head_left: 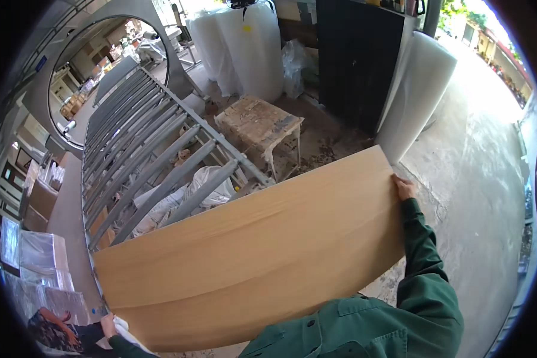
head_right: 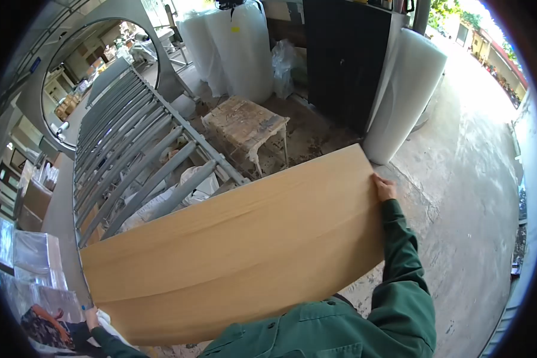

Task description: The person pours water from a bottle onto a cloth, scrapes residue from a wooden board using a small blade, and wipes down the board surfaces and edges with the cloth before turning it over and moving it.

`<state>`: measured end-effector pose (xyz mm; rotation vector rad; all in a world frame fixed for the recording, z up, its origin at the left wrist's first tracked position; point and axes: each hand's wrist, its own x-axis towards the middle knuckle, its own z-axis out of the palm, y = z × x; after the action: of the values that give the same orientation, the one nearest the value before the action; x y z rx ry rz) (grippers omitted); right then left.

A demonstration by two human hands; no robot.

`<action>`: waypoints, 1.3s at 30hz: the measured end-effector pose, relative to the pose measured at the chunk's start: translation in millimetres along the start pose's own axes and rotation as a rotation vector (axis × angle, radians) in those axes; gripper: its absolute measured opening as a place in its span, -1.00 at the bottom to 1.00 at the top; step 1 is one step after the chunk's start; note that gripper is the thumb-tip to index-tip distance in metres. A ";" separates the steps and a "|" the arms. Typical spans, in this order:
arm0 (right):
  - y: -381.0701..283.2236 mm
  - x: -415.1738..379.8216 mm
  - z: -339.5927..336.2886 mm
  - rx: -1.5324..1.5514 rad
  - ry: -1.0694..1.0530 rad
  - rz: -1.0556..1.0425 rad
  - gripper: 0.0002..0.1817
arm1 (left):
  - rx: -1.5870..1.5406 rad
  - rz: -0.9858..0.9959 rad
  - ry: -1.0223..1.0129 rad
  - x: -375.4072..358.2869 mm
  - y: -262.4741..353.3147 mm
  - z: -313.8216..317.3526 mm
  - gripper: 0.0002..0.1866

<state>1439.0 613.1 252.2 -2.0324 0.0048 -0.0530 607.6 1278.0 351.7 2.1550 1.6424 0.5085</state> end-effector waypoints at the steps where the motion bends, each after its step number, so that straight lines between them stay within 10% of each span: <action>1: 17.3 17.3 -15.6 -0.037 -0.039 0.054 -0.52 | -0.062 0.016 0.125 -26.2 49.9 15.7 -0.67; 6: 79.1 113.9 -72.9 -0.256 0.008 0.058 -0.49 | 0.273 -0.009 -0.046 -44.8 158.0 28.4 -0.60; 14: 90.2 276.1 -62.5 0.025 -0.016 -0.034 -0.47 | -0.221 -0.151 -0.015 -58.0 329.0 96.1 -0.69; 16: 104.4 350.4 -57.6 0.097 -0.062 -0.018 -0.52 | -0.271 -0.061 0.102 -17.0 293.9 132.1 -0.67; 23: 7.0 517.8 -20.6 0.092 -0.087 -0.120 -0.54 | -0.401 -0.219 0.150 -17.6 423.3 213.0 -0.64; 29: -29.8 648.2 91.2 0.065 -0.264 -0.150 -0.55 | -0.361 -0.357 0.215 -45.1 453.5 250.2 -0.64; 39: -153.7 854.6 361.8 0.019 -0.741 -0.377 -0.50 | -0.424 -0.728 0.395 -235.3 678.7 361.9 -0.68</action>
<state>2304.2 982.5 259.1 -1.9009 -0.8363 0.4604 1292.1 856.1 370.1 1.0905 2.1216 0.9663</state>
